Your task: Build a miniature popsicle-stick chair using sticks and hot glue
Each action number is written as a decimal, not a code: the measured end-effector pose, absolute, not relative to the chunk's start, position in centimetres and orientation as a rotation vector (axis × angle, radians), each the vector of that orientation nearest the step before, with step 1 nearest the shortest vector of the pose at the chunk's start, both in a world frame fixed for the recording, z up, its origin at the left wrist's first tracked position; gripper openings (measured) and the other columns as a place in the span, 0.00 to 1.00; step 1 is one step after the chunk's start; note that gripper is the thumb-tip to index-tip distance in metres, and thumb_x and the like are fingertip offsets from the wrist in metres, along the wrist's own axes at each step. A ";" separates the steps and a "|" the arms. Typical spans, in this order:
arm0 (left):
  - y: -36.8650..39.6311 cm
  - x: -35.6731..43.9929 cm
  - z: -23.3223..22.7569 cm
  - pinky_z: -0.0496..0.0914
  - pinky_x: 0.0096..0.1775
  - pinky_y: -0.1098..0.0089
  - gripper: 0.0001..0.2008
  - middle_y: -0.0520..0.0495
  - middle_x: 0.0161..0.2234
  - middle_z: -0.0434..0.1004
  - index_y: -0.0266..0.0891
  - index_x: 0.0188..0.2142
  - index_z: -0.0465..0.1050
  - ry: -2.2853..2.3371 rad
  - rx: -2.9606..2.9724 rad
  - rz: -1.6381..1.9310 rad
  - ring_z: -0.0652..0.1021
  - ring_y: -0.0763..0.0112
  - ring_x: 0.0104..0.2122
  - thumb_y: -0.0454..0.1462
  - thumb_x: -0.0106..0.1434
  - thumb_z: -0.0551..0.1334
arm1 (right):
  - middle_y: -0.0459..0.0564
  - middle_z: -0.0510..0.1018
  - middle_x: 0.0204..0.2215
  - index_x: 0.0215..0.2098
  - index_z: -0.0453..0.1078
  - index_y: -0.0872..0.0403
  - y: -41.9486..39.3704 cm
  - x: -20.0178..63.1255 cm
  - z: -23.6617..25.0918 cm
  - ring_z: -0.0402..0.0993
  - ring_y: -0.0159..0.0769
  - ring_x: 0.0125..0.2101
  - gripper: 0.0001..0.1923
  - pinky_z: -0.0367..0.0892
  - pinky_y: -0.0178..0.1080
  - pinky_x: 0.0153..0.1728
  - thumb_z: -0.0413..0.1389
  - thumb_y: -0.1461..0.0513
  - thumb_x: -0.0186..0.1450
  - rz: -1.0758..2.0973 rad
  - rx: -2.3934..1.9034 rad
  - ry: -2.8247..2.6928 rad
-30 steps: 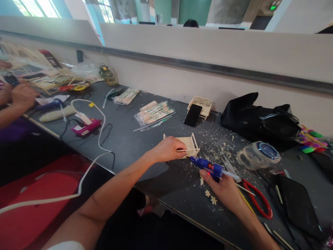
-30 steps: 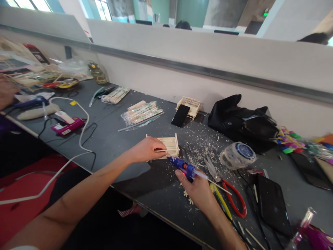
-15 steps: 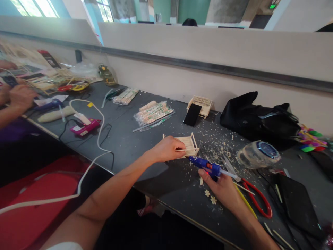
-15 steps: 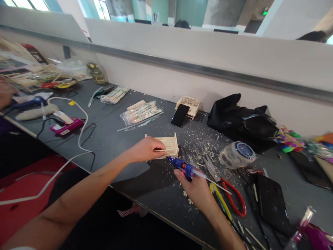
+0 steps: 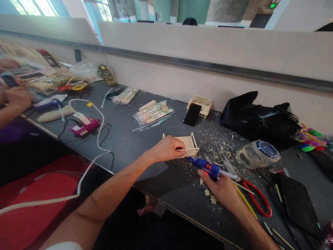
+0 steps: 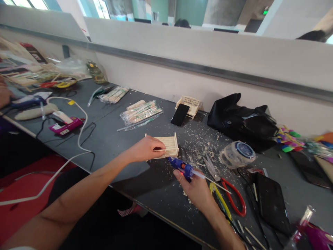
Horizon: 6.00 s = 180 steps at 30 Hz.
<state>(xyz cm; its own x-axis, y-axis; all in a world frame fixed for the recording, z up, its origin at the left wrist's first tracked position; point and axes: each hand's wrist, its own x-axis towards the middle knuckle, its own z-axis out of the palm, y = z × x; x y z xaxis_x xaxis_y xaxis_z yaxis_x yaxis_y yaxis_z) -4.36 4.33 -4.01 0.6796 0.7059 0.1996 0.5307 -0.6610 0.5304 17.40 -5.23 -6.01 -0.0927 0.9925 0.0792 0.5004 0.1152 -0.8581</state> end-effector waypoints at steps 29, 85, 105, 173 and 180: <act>4.4 -4.2 -4.1 0.56 0.27 0.74 0.10 0.53 0.21 0.70 0.37 0.24 0.71 0.992 2.462 0.547 0.68 0.77 0.22 0.35 0.60 0.57 | 0.51 0.85 0.33 0.35 0.77 0.52 -5.0 17.2 -6.4 0.81 0.48 0.37 0.17 0.76 0.49 0.42 0.56 0.49 0.61 0.854 -1.474 -1.694; 4.5 -4.1 -4.0 0.57 0.27 0.74 0.10 0.52 0.22 0.73 0.37 0.24 0.72 1.024 2.489 0.539 0.68 0.77 0.22 0.35 0.61 0.57 | 0.50 0.83 0.27 0.32 0.78 0.53 -5.1 17.1 -6.5 0.79 0.44 0.31 0.19 0.76 0.44 0.37 0.58 0.47 0.58 0.906 -1.485 -1.571; 4.4 -4.1 -3.9 0.57 0.27 0.73 0.11 0.50 0.23 0.75 0.37 0.26 0.74 1.014 2.467 0.530 0.69 0.75 0.23 0.36 0.61 0.57 | 0.52 0.85 0.31 0.34 0.78 0.54 -5.1 17.0 -6.7 0.81 0.47 0.35 0.19 0.75 0.46 0.41 0.58 0.47 0.59 0.907 -1.482 -1.562; 4.7 -4.1 -4.2 0.55 0.26 0.74 0.10 0.53 0.20 0.69 0.37 0.22 0.71 0.958 2.409 0.566 0.67 0.77 0.21 0.37 0.57 0.55 | 0.42 0.64 0.13 0.17 0.65 0.50 -5.8 17.2 -5.6 0.61 0.32 0.17 0.21 0.64 0.37 0.22 0.59 0.45 0.57 0.853 -1.509 -1.491; 4.5 -4.1 -4.0 0.56 0.27 0.74 0.10 0.52 0.22 0.71 0.36 0.24 0.73 0.980 2.403 0.537 0.69 0.77 0.22 0.36 0.56 0.55 | 0.41 0.65 0.12 0.19 0.66 0.51 -5.5 16.8 -5.3 0.60 0.31 0.15 0.21 0.63 0.36 0.19 0.59 0.44 0.55 0.859 -1.482 -1.457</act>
